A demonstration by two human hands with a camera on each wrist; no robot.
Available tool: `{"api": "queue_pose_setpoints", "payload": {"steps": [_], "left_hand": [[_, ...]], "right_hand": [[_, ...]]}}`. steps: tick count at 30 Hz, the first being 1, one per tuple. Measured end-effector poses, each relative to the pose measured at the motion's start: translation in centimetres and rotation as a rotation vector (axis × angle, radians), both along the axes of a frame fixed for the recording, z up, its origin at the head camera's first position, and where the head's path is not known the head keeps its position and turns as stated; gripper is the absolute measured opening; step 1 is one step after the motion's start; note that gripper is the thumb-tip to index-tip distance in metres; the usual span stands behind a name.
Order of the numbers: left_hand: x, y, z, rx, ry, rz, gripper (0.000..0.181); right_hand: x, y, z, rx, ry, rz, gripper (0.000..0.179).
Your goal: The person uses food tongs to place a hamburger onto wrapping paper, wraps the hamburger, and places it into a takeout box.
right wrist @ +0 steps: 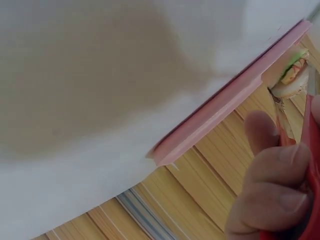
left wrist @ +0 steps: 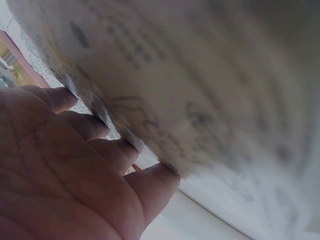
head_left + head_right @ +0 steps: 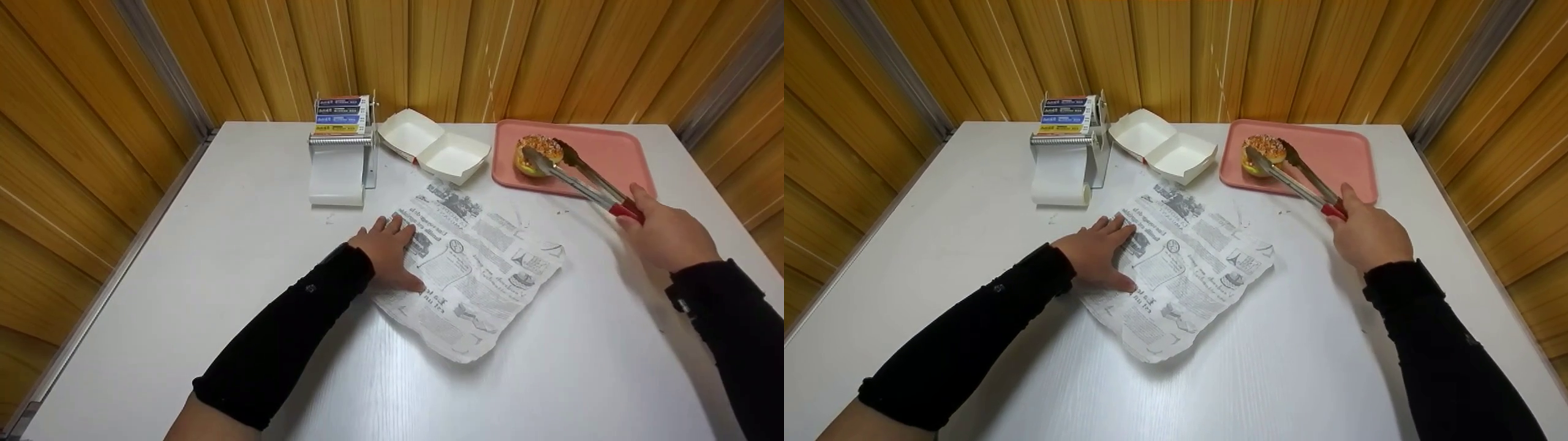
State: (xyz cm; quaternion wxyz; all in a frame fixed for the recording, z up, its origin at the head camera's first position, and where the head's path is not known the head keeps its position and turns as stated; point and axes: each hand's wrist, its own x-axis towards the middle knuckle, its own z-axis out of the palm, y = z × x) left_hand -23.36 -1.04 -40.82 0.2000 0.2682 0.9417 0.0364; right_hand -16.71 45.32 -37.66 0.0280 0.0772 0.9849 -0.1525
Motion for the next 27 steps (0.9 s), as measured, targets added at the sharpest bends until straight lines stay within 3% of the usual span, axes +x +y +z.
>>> {"api": "queue_pose_setpoints", "payload": {"steps": [8, 14, 20, 27], "left_hand": [[-0.3, 0.2, 0.2, 0.003, -0.008, -0.004, 0.121], [-0.7, 0.3, 0.3, 0.004, -0.013, -0.007, 0.120], [-1.1, 0.3, 0.4, 0.007, -0.018, -0.006, 0.120], [-1.4, 0.5, 0.4, 0.030, -0.034, -0.007, 0.120]], "right_hand": [[1.3, -1.5, 1.9, -0.026, 0.098, 0.087, 0.077], [2.5, -3.4, 2.5, 0.026, 0.123, 0.265, 0.075], [3.3, -4.7, 2.1, 0.063, 0.112, 0.423, 0.069], [3.7, -5.2, 0.8, 0.047, 0.135, 0.520, 0.061]]}}
